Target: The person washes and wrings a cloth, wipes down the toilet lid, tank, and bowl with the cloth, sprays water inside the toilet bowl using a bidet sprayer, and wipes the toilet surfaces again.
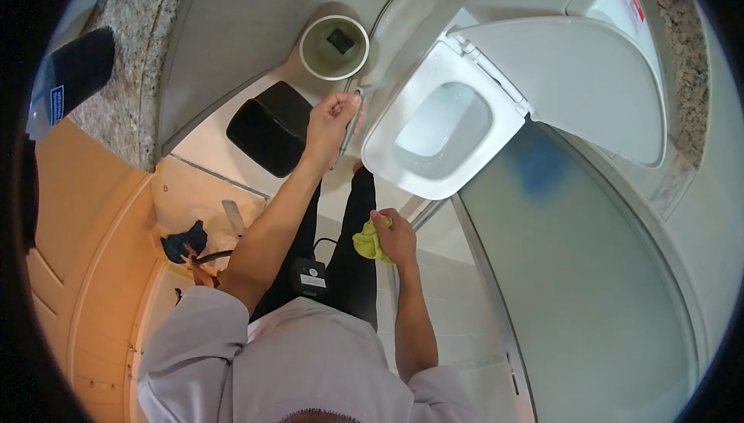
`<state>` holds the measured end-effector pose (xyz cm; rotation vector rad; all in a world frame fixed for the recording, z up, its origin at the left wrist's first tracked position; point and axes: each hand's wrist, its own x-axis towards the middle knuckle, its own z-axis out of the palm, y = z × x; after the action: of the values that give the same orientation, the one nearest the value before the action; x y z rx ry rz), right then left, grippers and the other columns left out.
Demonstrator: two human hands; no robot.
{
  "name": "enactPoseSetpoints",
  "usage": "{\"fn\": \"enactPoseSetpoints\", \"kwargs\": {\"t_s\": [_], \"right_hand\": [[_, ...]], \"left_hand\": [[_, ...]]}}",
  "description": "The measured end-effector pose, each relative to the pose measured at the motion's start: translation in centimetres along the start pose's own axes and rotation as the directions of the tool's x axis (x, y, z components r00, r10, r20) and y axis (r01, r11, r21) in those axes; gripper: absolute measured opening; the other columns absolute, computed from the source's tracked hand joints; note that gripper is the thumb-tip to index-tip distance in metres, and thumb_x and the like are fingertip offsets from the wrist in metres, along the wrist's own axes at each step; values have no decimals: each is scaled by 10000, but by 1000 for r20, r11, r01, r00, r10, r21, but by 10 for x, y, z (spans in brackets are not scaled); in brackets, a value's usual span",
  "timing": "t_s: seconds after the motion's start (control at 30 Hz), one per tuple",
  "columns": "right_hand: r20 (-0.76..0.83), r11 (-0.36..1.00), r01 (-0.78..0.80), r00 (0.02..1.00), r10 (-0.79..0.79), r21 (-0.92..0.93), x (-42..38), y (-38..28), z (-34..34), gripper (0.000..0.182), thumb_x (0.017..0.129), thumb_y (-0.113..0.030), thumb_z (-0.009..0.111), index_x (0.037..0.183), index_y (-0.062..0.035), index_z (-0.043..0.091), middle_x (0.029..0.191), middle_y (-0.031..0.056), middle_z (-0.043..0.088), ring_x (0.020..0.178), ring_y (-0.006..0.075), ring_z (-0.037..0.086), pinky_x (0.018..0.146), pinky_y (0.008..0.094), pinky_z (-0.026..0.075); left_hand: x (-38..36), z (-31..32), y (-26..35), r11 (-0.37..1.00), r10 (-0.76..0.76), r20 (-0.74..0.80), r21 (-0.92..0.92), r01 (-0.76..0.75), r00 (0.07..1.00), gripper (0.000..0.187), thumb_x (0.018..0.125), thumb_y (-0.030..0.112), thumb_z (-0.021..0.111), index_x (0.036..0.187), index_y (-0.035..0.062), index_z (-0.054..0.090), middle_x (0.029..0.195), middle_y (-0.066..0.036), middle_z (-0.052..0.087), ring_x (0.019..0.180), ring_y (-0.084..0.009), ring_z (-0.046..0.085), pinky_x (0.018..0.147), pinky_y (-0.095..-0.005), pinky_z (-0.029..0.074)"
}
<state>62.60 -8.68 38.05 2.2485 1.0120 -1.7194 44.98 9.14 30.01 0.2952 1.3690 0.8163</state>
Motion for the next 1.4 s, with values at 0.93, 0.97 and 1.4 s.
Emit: {"fn": "enactPoseSetpoints", "kwargs": {"t_s": [0.93, 0.97, 1.4], "right_hand": [[-186, 986, 83, 981, -55, 141, -78, 62, -27, 502, 961, -561, 604, 1040, -84, 740, 938, 208, 753, 939, 410, 716, 847, 492, 535], [-192, 988, 81, 980, -56, 128, -82, 64, -28, 502, 961, -563, 604, 1039, -87, 741, 945, 207, 754, 945, 409, 716, 854, 494, 535], [-266, 963, 123, 962, -57, 238, -94, 100, -27, 507, 946, -552, 638, 1012, -62, 751, 934, 229, 745, 922, 415, 712, 829, 483, 545]], "left_hand": [[-68, 177, 223, 875, 471, 240, -3, -484, 849, 201, 1016, 202, 691, 1046, 4, 671, 925, -98, 715, 746, -140, 666, 598, -263, 538], [-72, 189, 236, 859, 491, 266, 11, -512, 830, 211, 1009, 215, 701, 1046, 8, 678, 937, -103, 726, 749, -141, 671, 601, -266, 545], [-132, 409, 267, 649, 331, 692, 326, -687, 641, 300, 997, 328, 698, 845, 70, 705, 703, -8, 642, 563, -103, 587, 480, -262, 470]]}}
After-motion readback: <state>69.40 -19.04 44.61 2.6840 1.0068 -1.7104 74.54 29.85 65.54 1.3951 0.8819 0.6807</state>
